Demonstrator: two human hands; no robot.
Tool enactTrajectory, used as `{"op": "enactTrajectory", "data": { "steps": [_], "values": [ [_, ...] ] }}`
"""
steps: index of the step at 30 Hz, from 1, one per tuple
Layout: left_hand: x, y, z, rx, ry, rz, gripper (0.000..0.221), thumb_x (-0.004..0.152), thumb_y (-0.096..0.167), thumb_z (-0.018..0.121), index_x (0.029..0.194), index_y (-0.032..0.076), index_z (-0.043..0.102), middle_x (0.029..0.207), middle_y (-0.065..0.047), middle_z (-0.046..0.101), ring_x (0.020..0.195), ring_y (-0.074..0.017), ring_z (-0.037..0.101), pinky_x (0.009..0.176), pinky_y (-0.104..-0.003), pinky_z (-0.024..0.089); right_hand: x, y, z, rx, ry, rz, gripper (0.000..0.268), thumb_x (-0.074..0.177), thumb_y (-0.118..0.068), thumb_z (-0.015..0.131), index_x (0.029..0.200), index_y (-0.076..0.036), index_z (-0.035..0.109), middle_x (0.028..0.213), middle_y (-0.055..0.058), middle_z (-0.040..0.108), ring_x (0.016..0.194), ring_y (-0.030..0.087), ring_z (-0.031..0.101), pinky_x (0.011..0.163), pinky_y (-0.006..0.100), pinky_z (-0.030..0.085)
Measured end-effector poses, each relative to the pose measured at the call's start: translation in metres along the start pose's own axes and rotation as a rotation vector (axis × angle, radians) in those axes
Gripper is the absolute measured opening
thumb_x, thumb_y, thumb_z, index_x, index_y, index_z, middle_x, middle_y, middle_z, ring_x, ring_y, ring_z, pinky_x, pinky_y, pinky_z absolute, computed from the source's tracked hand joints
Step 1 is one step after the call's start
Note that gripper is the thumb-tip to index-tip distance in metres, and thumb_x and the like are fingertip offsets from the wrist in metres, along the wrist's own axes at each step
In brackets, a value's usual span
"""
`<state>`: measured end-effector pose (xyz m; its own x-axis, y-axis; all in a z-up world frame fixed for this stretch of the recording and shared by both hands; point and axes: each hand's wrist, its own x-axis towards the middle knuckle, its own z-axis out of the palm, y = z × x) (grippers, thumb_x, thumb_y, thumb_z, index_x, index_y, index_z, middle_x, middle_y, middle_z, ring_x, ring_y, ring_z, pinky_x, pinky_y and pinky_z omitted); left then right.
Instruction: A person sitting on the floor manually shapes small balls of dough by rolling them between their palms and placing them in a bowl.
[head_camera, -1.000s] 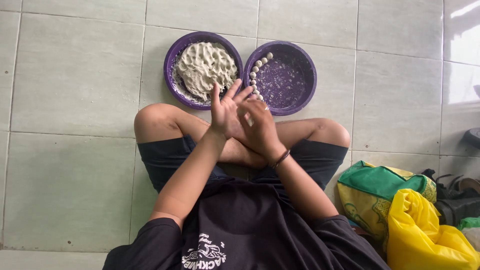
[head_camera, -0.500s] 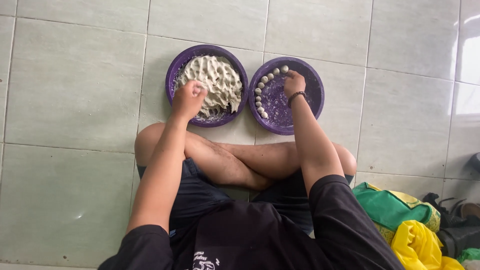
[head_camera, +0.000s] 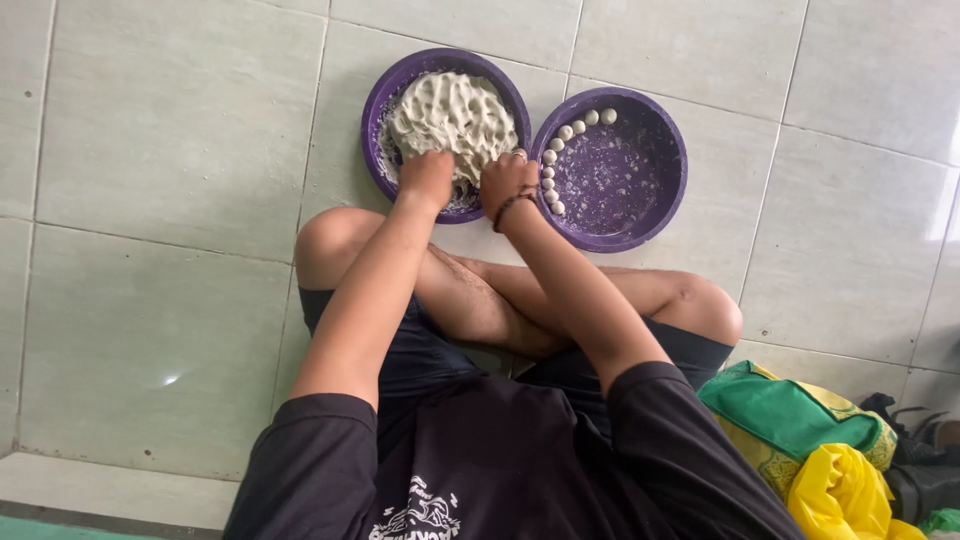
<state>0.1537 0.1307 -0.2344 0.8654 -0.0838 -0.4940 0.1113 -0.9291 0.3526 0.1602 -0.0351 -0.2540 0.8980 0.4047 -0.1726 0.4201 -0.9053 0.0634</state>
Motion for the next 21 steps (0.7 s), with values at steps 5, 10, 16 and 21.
{"op": "enactTrajectory", "data": {
  "steps": [5,10,16,21],
  "values": [
    [0.001,0.004,0.016,-0.1,-0.026,0.125,0.036,0.089,-0.001,0.065,0.124,-0.007,0.06,0.123,-0.031,0.064,0.117,-0.0498,0.063,0.096,-0.06,0.055,0.018,-0.027,0.06,-0.178,0.101,0.031,0.025,0.088,-0.02,0.055,0.084,-0.003,0.074,0.077,0.017,0.061,0.077,0.037,0.056,0.059,0.046,0.041],
    [0.002,0.007,0.002,-0.21,-0.144,0.101,0.06,0.076,0.002,0.076,0.132,-0.002,0.053,0.14,-0.031,0.052,0.136,-0.0481,0.049,0.116,-0.056,0.042,0.025,-0.019,0.057,-0.122,0.116,-0.09,0.023,0.085,-0.014,0.055,0.075,-0.005,0.074,0.066,0.017,0.062,0.064,0.033,0.058,0.048,0.044,0.044],
    [0.054,-0.013,0.062,-0.254,-0.123,-0.008,0.066,0.07,0.024,0.089,0.131,0.019,0.062,0.14,-0.016,0.058,0.137,-0.0348,0.052,0.115,-0.048,0.043,0.016,0.001,-0.031,0.062,0.014,0.112,0.019,0.081,-0.012,0.061,0.071,-0.014,0.077,0.063,0.004,0.066,0.062,0.026,0.07,0.045,0.037,0.053],
    [0.04,-0.012,0.051,-0.278,-0.126,-0.014,0.061,0.075,0.021,0.081,0.133,0.018,0.061,0.138,-0.012,0.059,0.135,-0.0323,0.055,0.111,-0.048,0.046,-0.008,0.028,-0.108,0.529,-0.124,0.256,0.011,0.066,-0.021,0.073,0.068,-0.01,0.073,0.064,0.011,0.066,0.064,0.031,0.068,0.056,0.042,0.054]
  ]
}}
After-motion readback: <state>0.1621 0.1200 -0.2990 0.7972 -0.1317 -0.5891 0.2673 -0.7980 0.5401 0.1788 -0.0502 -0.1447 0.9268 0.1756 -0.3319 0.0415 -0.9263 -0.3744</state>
